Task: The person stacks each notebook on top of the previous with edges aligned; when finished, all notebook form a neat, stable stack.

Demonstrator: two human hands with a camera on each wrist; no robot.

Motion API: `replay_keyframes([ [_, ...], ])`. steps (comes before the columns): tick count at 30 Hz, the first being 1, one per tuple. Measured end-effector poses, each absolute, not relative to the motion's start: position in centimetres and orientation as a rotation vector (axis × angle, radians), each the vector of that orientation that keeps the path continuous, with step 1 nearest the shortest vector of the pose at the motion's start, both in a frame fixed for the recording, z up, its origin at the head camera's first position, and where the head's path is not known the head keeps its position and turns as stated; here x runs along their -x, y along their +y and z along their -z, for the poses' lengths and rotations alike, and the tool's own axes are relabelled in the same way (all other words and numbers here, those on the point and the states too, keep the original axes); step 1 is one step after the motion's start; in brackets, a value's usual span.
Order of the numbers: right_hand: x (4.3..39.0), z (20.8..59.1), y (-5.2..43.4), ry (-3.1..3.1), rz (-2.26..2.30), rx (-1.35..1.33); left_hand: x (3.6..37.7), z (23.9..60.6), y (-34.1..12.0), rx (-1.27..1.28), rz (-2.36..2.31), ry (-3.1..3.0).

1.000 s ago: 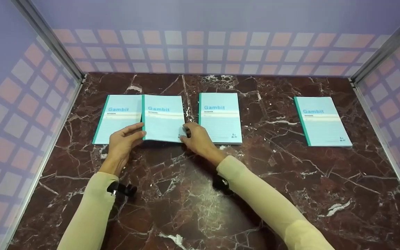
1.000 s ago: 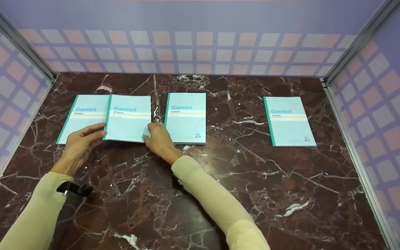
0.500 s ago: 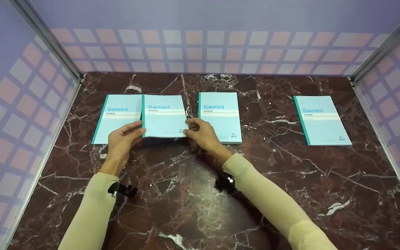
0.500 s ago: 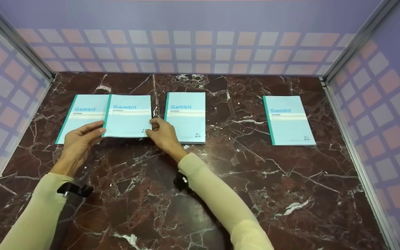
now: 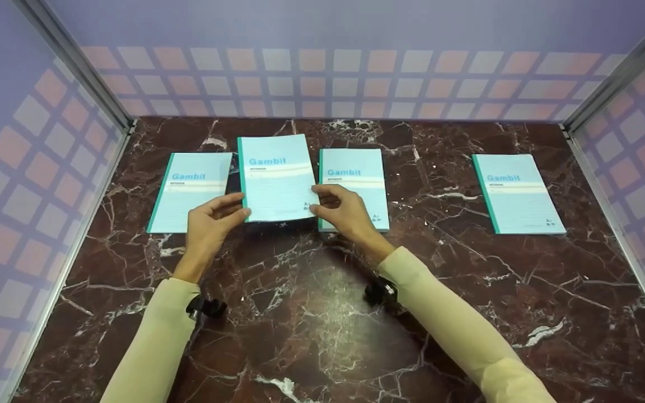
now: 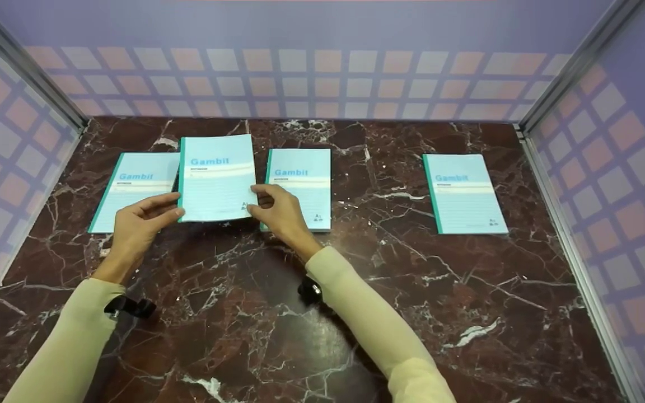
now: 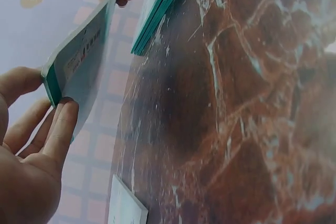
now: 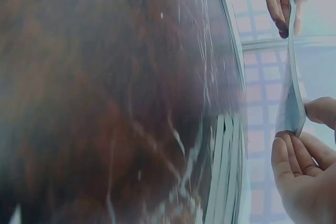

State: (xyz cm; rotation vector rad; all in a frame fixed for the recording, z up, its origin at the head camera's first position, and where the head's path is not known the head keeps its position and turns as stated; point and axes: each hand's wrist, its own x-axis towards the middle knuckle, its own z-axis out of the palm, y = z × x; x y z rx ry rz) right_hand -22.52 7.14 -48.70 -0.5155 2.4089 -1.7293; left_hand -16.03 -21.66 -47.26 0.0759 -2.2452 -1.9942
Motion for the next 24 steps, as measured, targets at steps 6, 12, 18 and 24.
replay_keyframes([
  [6, 22.3, 48.3, 8.8, 2.441, 1.749, 0.522, 16.4, 47.4, -20.4, -0.017, 2.039, -2.236],
  [12, 22.0, 47.8, 10.7, 2.478, 1.74, 0.495, 17.2, 47.4, -18.7, 0.013, 2.067, -2.217],
  [18, 21.7, 47.4, 12.3, 2.544, 1.693, 0.536, 17.5, 47.6, -17.3, 0.075, 2.032, -2.252],
  [24, 21.3, 47.3, 13.9, 2.601, 1.66, 0.528, 17.9, 48.0, -16.0, 0.131, 1.982, -2.294],
])
